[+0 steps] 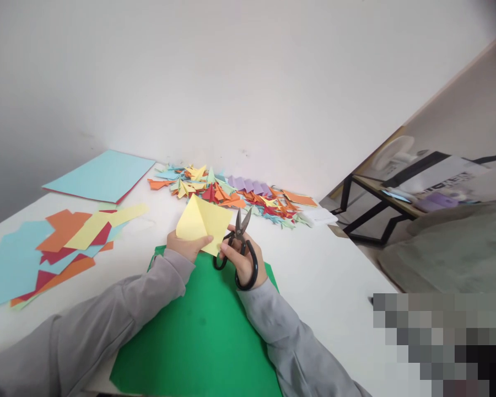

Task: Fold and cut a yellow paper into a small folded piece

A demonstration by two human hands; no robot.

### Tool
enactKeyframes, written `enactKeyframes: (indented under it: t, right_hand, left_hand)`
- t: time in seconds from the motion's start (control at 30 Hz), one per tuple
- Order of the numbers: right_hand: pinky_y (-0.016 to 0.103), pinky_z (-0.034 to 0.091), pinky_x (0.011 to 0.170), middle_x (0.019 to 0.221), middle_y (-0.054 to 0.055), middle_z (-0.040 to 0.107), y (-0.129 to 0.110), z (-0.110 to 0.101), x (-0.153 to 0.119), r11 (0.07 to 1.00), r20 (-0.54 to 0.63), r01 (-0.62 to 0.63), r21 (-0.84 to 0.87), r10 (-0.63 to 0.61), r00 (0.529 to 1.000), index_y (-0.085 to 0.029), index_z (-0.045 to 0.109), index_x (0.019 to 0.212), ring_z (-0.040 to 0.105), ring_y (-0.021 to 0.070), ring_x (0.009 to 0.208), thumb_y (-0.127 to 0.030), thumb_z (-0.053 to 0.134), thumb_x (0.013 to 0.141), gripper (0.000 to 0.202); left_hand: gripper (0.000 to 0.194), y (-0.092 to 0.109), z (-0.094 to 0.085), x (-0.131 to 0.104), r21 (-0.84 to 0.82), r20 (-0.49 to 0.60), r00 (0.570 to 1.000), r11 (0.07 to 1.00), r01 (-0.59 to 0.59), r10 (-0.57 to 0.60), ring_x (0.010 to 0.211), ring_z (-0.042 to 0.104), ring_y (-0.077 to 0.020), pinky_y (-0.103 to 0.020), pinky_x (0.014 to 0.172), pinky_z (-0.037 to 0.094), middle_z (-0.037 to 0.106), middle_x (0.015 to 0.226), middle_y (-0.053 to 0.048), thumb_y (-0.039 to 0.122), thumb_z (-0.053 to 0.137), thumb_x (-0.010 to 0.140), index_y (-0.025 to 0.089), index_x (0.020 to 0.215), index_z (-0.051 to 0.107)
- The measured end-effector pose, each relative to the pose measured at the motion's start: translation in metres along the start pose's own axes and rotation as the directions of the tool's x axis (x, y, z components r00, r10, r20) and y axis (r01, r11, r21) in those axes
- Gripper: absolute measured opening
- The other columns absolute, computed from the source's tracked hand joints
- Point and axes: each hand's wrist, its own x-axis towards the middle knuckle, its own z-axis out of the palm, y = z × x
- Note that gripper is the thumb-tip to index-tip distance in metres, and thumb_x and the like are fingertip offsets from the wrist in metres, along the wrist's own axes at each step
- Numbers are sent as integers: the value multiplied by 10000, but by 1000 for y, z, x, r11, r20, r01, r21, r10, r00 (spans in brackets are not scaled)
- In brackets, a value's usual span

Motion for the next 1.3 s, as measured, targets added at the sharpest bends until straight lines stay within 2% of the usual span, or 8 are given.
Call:
enactKeyframes:
  t: [0.13,0.27,0.4,0.5,0.7,0.77,0.97,1.3]
  right_hand:
    - [254,422,470,581,-56,546,-1,0,0,1000,5,-3,-21,3,1000,-172,507,1036,523,100,462,-173,646,600,458]
    - [255,419,472,566,-52,546,-3,-3,2,1000,-1,-22,6,22,1000,-168,510,1054,519,103,468,-189,634,609,463]
    - [254,406,465,544,-55,548,-3,-10,6,998,-56,-32,54,35,998,-163,499,1082,507,101,450,-190,639,597,506]
    - [255,406,462,562,-54,556,-2,-16,9,998,-121,-25,62,32,992,-166,490,1096,510,102,455,-192,636,592,525]
    - [244,393,450,567,-56,538,-10,-16,10,999,-142,4,-52,-12,990,-155,502,1065,492,93,458,-189,626,586,496]
    - [245,389,459,575,-52,537,-13,-15,9,994,-111,21,-108,-33,993,-151,509,1035,488,91,464,-186,620,596,454]
    - [240,366,481,613,-45,535,-10,-16,6,982,1,42,-182,-42,999,-162,524,1021,469,84,496,-165,615,615,415]
    - [255,378,451,577,-48,519,-11,-14,6,993,10,-21,-114,22,1000,-160,490,1038,492,107,459,-219,599,618,438]
  left_hand:
    - [354,2,2,-6,2,1,1000,1000,-19,19,768,635,-246,-307,623,546,685,844,-124,132,762,396,105,724,632]
    - [325,6,1,-6,-218,141,984,966,138,-108,668,639,-251,-356,535,540,679,861,-139,138,705,501,82,808,613]
    - [292,17,-5,-6,-367,451,858,825,431,-247,704,645,-271,-391,561,538,684,820,-135,169,559,639,63,910,585]
    - [279,21,-9,-6,-359,523,811,794,490,-264,771,641,-274,-385,610,539,687,830,-129,133,538,622,73,886,606]
    - [253,10,-13,5,-130,397,892,949,287,-215,730,644,-275,-357,654,528,692,773,-137,95,711,441,62,681,641]
    - [371,8,-16,10,-75,439,889,981,181,-130,756,641,-267,-357,683,520,689,846,-133,138,752,422,68,773,652]
    - [430,18,-17,8,-87,521,815,934,347,-254,623,647,-264,-327,547,515,693,695,-118,122,780,317,77,722,642]
    - [344,13,-16,13,-171,283,924,935,311,-256,646,652,-260,-349,588,546,690,702,-124,160,762,453,81,763,633]
